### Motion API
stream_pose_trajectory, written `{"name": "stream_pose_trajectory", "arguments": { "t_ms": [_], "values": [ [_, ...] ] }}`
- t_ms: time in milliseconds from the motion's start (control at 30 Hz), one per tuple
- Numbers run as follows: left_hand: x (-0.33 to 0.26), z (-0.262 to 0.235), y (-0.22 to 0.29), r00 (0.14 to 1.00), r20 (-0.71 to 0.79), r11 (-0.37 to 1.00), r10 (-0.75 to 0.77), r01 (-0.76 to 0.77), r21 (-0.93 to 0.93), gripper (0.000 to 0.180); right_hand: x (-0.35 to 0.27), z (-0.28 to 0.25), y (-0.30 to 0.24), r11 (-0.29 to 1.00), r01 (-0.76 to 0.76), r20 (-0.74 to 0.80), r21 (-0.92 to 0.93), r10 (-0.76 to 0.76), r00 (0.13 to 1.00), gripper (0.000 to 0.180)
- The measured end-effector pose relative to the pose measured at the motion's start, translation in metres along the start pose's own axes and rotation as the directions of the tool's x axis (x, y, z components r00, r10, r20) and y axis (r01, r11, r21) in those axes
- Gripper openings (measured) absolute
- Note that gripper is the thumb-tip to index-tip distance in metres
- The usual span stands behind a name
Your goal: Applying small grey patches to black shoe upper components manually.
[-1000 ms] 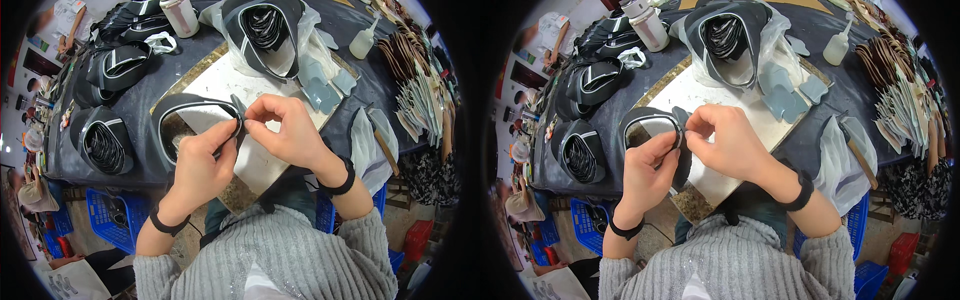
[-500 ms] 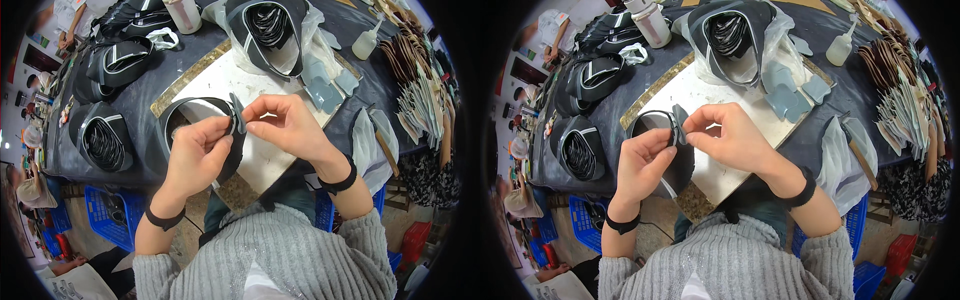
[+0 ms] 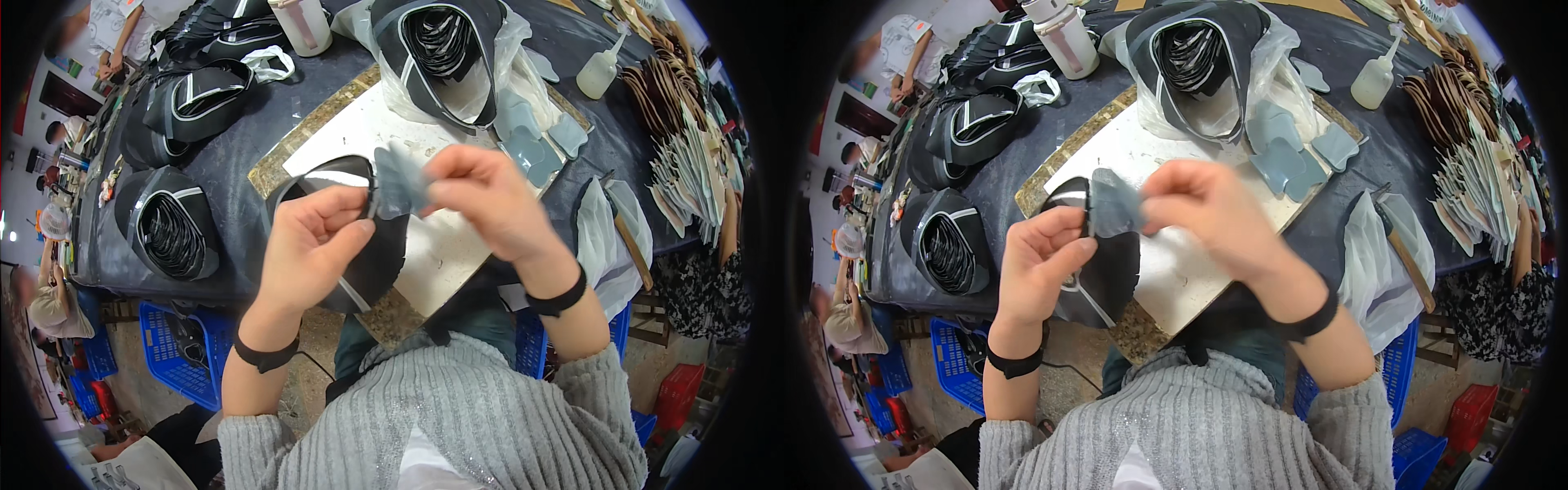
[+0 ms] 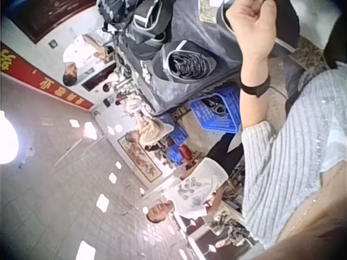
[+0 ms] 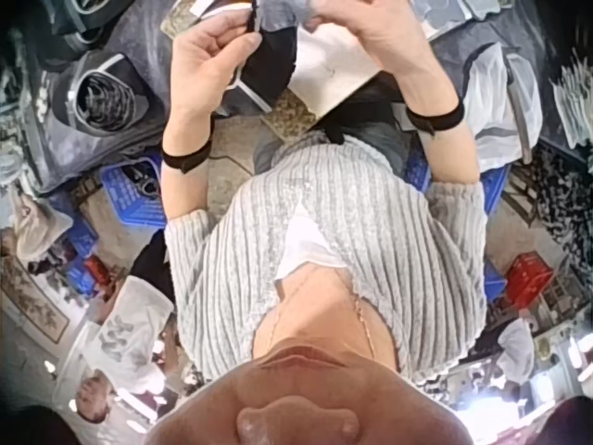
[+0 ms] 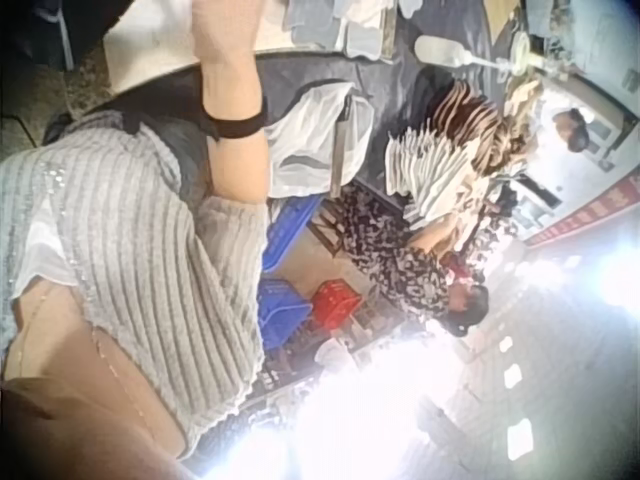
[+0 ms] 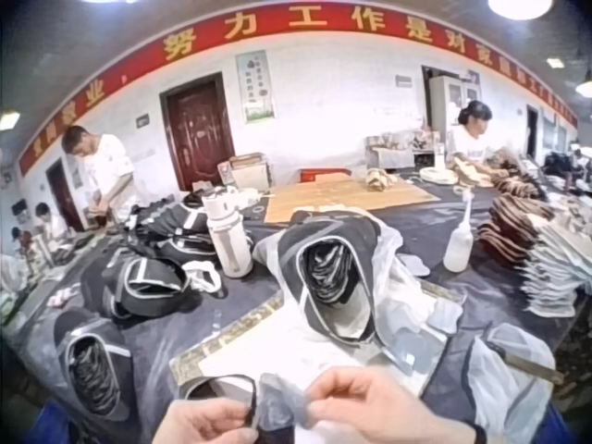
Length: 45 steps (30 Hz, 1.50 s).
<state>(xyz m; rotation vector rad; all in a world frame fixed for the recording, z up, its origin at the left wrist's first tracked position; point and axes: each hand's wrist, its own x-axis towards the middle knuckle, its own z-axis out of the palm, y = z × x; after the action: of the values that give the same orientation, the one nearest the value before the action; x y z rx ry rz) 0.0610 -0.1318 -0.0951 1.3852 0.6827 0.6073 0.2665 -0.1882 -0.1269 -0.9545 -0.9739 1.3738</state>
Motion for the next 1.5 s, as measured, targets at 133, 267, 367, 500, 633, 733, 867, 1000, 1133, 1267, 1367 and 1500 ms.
{"name": "stream_pose_trajectory", "arguments": {
  "t_ms": [133,267,367,500,633,733,867,1000,1133,1267,1367,1500],
  "values": [
    [-0.003,-0.024,-0.003,0.999,-0.043,0.99,0.006,-0.012,-0.139,0.028,-0.028,-0.081,-0.032,0.91,0.359,-0.476,0.206,-0.227,0.849,0.015],
    [0.003,-0.018,-0.007,0.996,-0.083,0.996,0.006,-0.013,-0.084,0.027,-0.051,-0.135,-0.04,0.397,-0.275,-0.473,-0.876,-0.586,0.658,0.016],
    [0.007,0.011,0.003,0.979,-0.191,0.997,0.073,-0.068,0.034,0.024,-0.052,-0.105,-0.014,-0.128,-0.233,-0.165,-0.964,-0.396,0.903,0.034],
    [0.008,0.032,-0.014,0.895,-0.271,0.913,0.355,-0.27,0.305,0.02,-0.036,-0.015,-0.041,0.493,-0.083,-0.327,-0.866,-0.432,0.84,0.014],
    [0.013,0.046,-0.02,0.772,-0.143,0.609,0.619,-0.356,0.709,0.021,-0.008,0.024,-0.019,0.667,0.177,-0.141,-0.724,-0.394,0.908,0.012],
    [0.015,0.049,-0.025,0.74,-0.119,0.554,0.662,-0.376,0.743,0.022,-0.003,0.026,-0.018,0.661,0.143,-0.13,-0.736,-0.345,0.93,0.011],
    [0.013,0.047,-0.023,0.776,-0.127,0.59,0.618,-0.351,0.727,0.022,0.0,0.02,-0.011,0.77,0.183,-0.14,-0.612,-0.333,0.932,0.012],
    [0.013,0.041,-0.023,0.829,-0.155,0.69,0.538,-0.327,0.646,0.021,0.002,0.014,-0.01,0.822,0.18,-0.102,-0.54,-0.277,0.956,0.012],
    [0.018,0.035,-0.029,0.909,-0.217,0.913,0.357,-0.289,0.288,0.019,0.001,0.01,-0.016,0.946,0.036,-0.076,-0.323,-0.064,0.995,0.013],
    [0.013,0.035,-0.018,0.936,-0.145,0.837,0.321,-0.209,0.506,0.02,0.0,0.014,-0.018,0.83,0.143,-0.021,-0.539,-0.183,0.983,0.014],
    [0.016,0.039,-0.022,0.846,-0.087,0.634,0.526,-0.322,0.703,0.017,0.0,0.021,-0.014,0.615,0.235,0.002,-0.752,-0.356,0.935,0.013],
    [0.016,0.04,-0.019,0.853,-0.116,0.69,0.509,-0.324,0.647,0.015,0.0,0.016,-0.014,0.679,0.199,-0.007,-0.707,-0.288,0.958,0.009]
  ]
}}
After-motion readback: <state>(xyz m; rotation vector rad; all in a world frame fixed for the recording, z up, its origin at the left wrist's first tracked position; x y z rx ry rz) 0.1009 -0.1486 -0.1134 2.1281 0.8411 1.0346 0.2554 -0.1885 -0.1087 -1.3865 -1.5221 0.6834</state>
